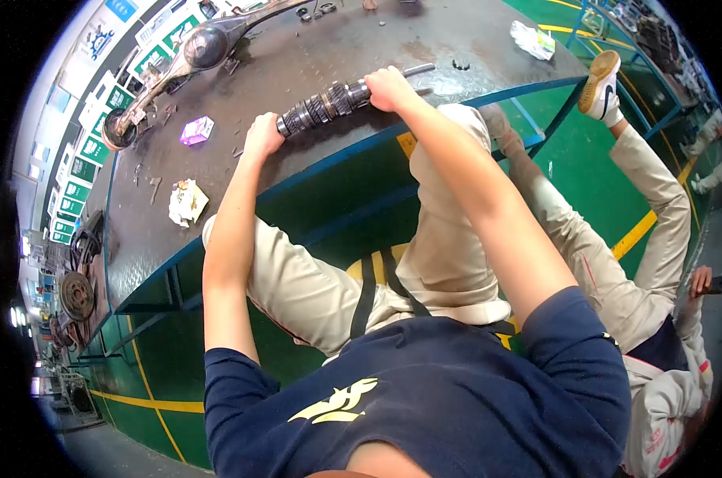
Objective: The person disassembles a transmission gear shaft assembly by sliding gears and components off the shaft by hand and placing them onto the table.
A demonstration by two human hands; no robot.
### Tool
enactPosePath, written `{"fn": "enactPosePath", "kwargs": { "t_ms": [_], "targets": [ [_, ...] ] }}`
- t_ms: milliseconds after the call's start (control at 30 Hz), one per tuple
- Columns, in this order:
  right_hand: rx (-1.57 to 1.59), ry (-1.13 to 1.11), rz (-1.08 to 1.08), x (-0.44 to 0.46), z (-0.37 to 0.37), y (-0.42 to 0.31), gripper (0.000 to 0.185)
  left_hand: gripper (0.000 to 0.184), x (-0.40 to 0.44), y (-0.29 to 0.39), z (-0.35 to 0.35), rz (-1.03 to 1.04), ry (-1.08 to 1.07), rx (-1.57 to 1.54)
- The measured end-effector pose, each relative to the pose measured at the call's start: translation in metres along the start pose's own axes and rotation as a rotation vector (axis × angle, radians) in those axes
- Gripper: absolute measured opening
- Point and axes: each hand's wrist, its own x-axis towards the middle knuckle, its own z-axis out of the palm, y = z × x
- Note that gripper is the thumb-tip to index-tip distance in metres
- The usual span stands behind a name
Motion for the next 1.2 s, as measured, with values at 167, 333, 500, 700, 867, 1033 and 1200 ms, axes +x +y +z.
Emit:
{"fn": "enactPosePath", "kwargs": {
  "t_ms": [167,333,500,700,867,1033,1200],
  "targets": [
    [0.013,-0.010,0.022,0.008,0.001,0.001,0.015,0.022,0.010,-0.004,0.002,-0.010,-0.032,0.001],
    [0.049,-0.036,0.024,0.024,0.009,0.012,0.017,0.023,0.032,-0.011,0.008,0.009,-0.030,-0.011],
    [0.058,-0.048,0.035,0.040,0.017,0.018,0.018,0.024,0.053,-0.018,0.008,0.013,-0.053,0.000],
    [0.047,-0.065,0.064,0.058,0.023,0.024,0.019,0.024,0.066,-0.022,0.012,-0.035,-0.074,-0.022],
    [0.081,-0.083,0.056,0.054,0.023,0.023,0.020,0.025,0.060,-0.020,0.010,-0.025,-0.071,-0.036],
    [0.098,-0.108,0.061,0.044,0.011,0.020,0.021,0.026,0.054,-0.018,0.007,-0.001,-0.099,-0.047],
    [0.071,-0.113,0.041,0.031,-0.002,0.012,0.021,0.025,0.037,-0.011,0.007,-0.016,-0.083,-0.095]
  ]
}}
